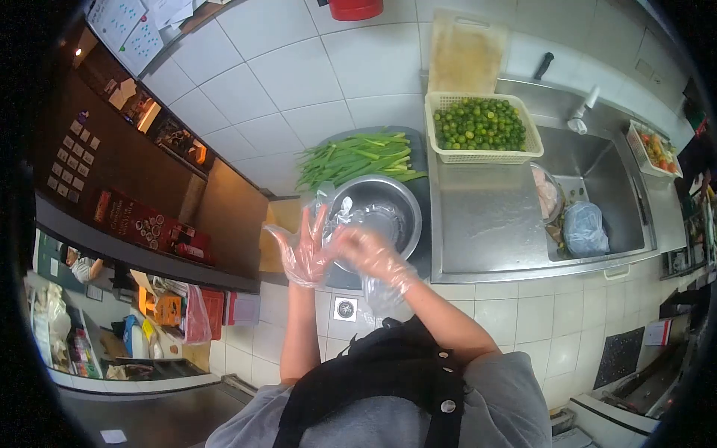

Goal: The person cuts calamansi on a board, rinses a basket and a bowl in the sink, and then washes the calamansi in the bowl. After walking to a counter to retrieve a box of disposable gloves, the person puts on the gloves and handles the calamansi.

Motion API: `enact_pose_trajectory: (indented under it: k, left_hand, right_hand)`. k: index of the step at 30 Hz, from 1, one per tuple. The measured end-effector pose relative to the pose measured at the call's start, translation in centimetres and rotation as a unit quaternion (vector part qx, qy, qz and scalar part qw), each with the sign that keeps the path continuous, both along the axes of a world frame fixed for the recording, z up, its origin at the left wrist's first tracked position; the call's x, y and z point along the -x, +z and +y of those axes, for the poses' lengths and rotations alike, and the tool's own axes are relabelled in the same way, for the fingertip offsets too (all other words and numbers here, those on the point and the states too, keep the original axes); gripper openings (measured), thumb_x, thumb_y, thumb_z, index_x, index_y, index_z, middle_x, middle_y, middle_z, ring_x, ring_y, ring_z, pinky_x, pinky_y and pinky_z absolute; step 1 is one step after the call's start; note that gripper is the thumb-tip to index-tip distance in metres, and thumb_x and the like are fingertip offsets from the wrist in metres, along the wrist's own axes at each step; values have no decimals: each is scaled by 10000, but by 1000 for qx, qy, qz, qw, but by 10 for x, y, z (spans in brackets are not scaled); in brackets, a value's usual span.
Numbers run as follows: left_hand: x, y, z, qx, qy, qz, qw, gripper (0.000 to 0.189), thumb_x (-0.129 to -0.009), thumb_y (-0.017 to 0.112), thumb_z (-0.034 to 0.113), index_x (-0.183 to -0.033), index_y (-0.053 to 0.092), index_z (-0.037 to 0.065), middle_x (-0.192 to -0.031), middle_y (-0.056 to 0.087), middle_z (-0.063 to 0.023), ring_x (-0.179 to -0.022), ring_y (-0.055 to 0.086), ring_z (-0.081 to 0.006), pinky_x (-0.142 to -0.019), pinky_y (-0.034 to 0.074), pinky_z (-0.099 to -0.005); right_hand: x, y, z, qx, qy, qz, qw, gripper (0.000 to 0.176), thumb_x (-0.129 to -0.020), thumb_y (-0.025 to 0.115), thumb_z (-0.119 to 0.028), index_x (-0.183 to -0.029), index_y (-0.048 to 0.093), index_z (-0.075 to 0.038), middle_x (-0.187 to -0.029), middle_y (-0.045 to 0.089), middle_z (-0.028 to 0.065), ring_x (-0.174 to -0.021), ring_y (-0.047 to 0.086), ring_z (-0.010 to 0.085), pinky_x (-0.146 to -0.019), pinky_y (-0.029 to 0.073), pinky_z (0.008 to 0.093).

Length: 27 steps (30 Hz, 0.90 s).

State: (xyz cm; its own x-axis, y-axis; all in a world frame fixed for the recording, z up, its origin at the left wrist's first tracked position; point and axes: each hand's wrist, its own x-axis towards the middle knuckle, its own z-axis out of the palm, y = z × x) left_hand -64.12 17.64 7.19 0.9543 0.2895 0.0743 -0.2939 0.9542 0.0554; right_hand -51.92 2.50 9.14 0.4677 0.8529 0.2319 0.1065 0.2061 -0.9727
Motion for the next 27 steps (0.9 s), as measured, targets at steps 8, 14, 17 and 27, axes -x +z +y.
enact_pose_trajectory:
  k: [8,14,17,27]
  left_hand:
    - [-6,6,-7,-150,-25,29,988,905,-833,247,849,-1538,296,284,-1638,143,-55,-1421,240,-484,-1109,163,-712]
    - [-10,8,-14,-123,5,15,992,944,-794,288,882,-1528,325,289,-1628,198,-19,-1429,246,-442,-1106,198,-687]
    - [-19,3,-3,-120,30,1,992,961,-770,318,901,-1522,336,304,-1624,206,1,-1431,237,-423,-1106,217,-675]
    - [-66,-6,22,-183,150,84,968,859,-839,355,834,-1505,339,291,-1617,179,-24,-1429,204,-450,-1055,250,-734]
  right_hand:
    - [-54,-26,29,144,-119,17,982,370,-878,702,-363,-893,670,5,-794,670,57,-711,584,128,-682,488,340]
    - [-52,-31,43,121,-184,-50,974,308,-881,693,-301,-903,656,5,-795,679,125,-714,634,215,-695,493,368]
    - [-38,-5,42,38,-241,-213,946,337,-861,720,-287,-1016,622,-4,-923,654,152,-869,628,274,-772,489,396]
    - [11,-3,46,46,98,-242,964,314,-912,614,-177,-1128,571,47,-1038,587,231,-1001,596,368,-864,475,448]
